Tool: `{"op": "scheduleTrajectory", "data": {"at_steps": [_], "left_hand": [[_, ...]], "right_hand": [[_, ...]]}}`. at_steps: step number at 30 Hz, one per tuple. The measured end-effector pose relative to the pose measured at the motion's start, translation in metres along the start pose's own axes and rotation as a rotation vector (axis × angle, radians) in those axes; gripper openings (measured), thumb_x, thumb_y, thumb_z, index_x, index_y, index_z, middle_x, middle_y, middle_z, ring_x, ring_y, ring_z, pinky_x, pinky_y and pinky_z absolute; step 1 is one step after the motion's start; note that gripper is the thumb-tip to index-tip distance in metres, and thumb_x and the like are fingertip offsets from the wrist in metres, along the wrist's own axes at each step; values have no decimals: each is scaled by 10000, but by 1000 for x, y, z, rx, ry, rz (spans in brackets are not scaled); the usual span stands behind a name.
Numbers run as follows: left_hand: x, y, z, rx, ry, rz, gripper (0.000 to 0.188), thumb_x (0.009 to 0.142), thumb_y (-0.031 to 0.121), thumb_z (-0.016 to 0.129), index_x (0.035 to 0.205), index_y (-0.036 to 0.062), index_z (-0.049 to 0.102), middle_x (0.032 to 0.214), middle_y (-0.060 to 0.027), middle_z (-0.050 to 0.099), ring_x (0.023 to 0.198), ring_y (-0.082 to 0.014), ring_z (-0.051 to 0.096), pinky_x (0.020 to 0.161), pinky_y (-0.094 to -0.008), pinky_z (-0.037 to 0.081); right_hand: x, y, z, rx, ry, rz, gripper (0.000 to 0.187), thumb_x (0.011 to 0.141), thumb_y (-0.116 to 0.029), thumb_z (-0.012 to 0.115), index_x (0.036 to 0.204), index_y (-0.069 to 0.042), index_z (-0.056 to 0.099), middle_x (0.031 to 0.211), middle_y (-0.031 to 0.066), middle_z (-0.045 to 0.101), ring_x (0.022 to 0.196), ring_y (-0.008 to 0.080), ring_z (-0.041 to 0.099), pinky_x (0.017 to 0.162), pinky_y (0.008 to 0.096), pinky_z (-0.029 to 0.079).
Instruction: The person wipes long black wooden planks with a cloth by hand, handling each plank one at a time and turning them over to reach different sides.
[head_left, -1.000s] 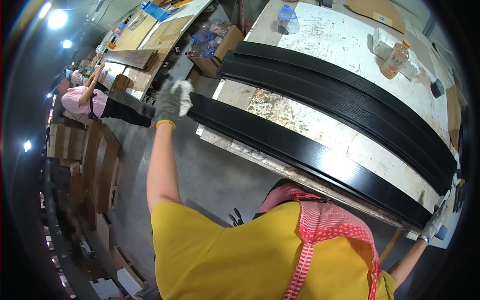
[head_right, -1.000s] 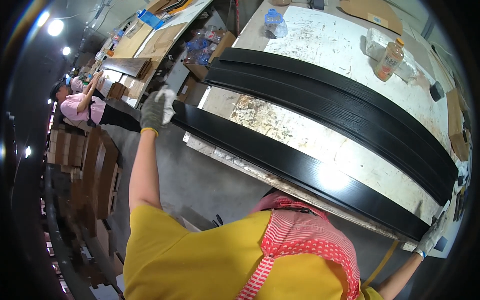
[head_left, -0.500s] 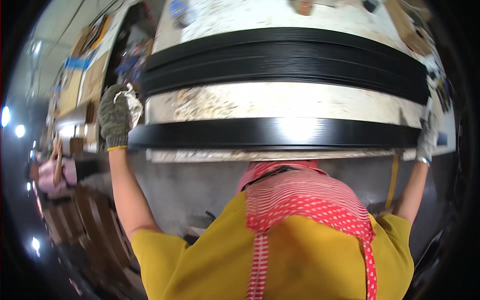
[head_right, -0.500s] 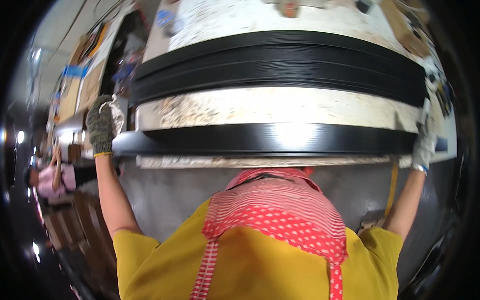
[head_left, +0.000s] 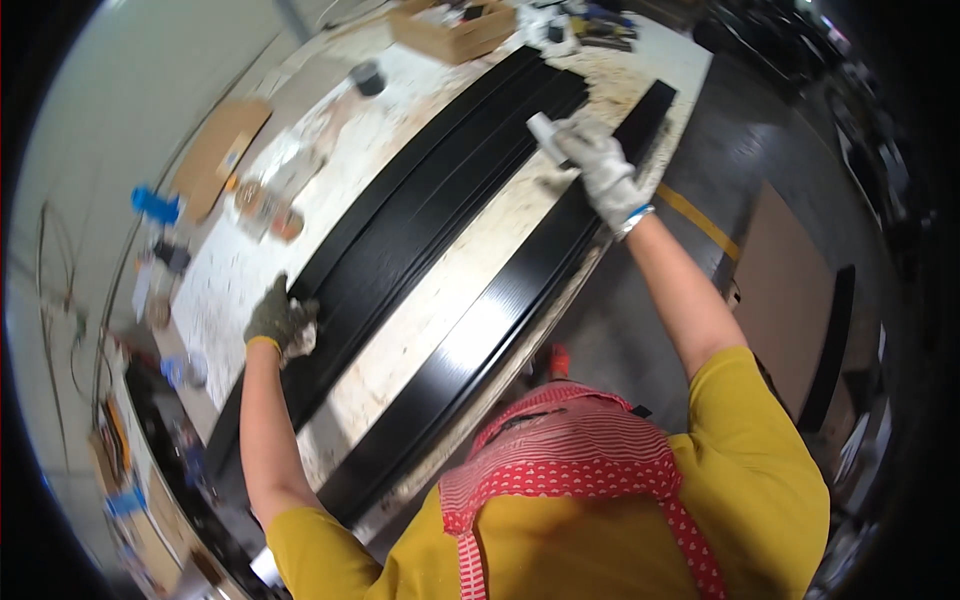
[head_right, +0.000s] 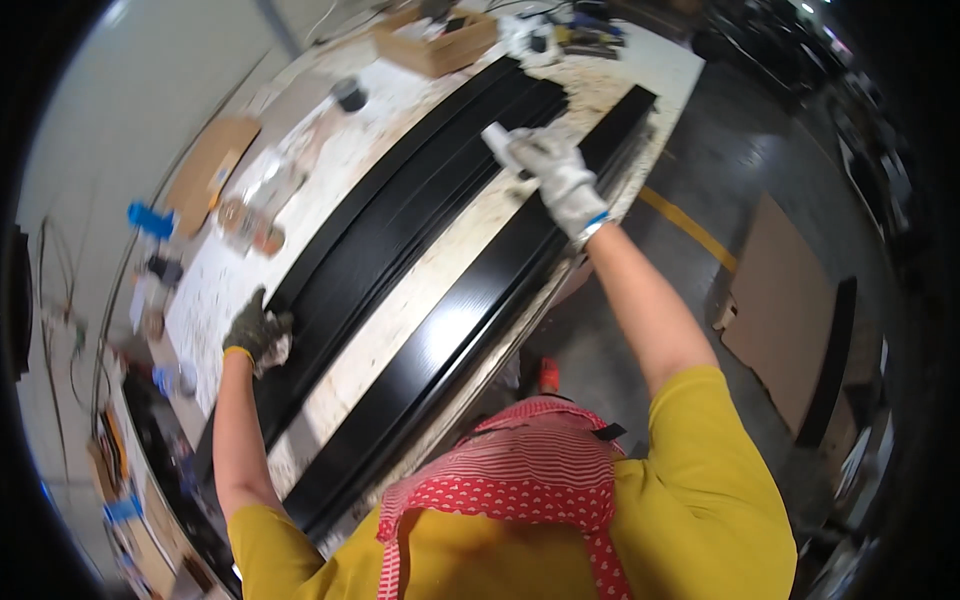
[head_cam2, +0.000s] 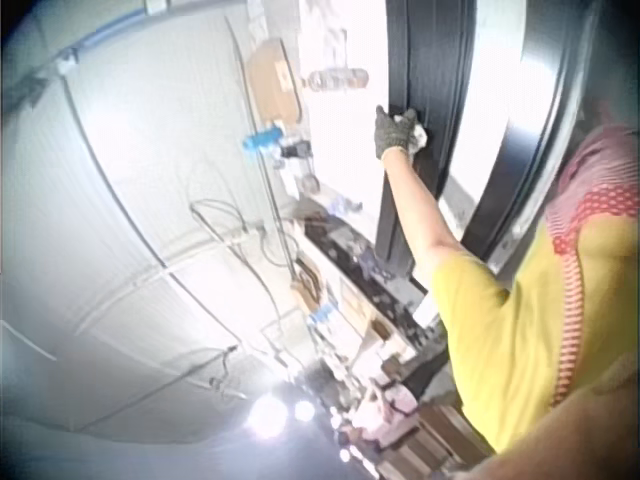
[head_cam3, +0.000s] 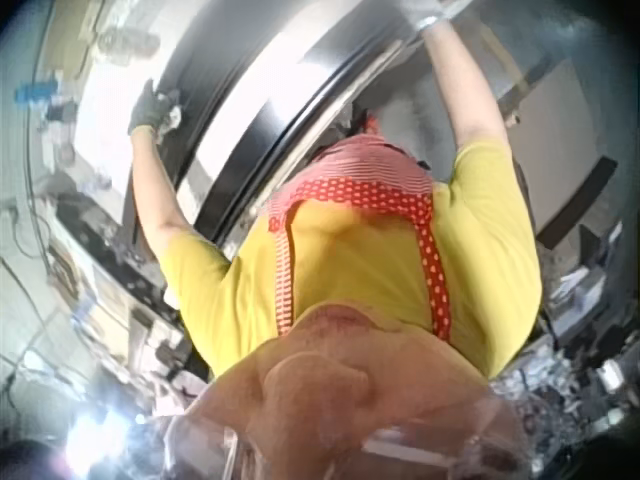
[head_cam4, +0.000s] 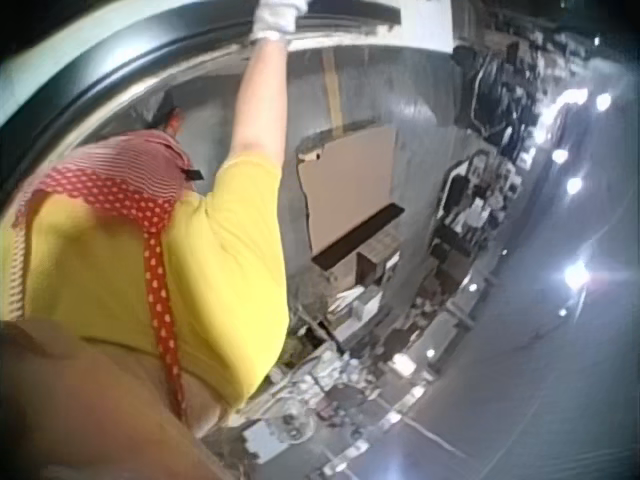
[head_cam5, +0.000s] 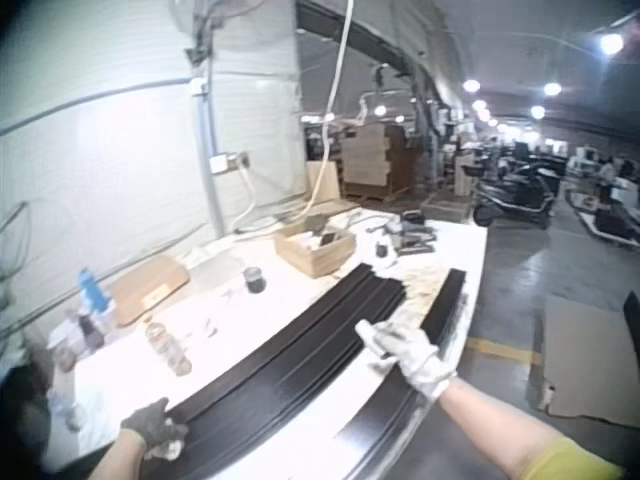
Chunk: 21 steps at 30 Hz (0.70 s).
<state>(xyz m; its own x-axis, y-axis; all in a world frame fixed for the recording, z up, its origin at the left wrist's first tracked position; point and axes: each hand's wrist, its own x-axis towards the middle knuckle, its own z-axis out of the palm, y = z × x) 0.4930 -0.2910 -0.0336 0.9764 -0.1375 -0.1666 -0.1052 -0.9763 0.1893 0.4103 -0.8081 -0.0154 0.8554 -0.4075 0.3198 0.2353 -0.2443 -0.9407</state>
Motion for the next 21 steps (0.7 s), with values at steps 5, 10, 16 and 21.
{"op": "scheduleTrajectory", "data": {"at_steps": [5, 10, 16, 21], "left_hand": [[40, 33, -13, 217, -172, 40, 531, 804, 404, 763, 1157, 23, 653, 1156, -209, 684, 1090, -358, 651, 943, -420, 502], [47, 28, -11, 176, -150, 31, 611, 775, 410, 775, 1190, -3, 602, 1104, -239, 687, 1054, -385, 657, 924, -434, 510], [67, 19, -7, 270, -342, 44, 707, 807, 467, 734, 1339, 48, 530, 1205, -226, 663, 1165, -376, 616, 997, -420, 488], [59, 40, -18, 336, -254, 110, 635, 803, 446, 752, 1261, 38, 585, 1172, -200, 683, 1127, -355, 639, 967, -417, 503]], "right_hand": [[-2, -3, -3, 299, -7, 248, 333, 893, -209, 707, 1151, -7, 648, 947, 49, 647, 824, 108, 606, 626, 234, 518], [2, -2, -8, 277, -10, 229, 289, 877, -201, 724, 1104, -24, 689, 923, 14, 669, 826, 80, 600, 732, 227, 487], [2, 2, -9, 145, 5, 239, 329, 886, -245, 737, 1135, -35, 689, 995, 33, 682, 883, 105, 625, 781, 240, 506], [0, 6, -16, 99, 13, 153, 342, 888, -244, 725, 1140, -16, 681, 1062, 69, 691, 973, 136, 631, 852, 265, 500]]}}
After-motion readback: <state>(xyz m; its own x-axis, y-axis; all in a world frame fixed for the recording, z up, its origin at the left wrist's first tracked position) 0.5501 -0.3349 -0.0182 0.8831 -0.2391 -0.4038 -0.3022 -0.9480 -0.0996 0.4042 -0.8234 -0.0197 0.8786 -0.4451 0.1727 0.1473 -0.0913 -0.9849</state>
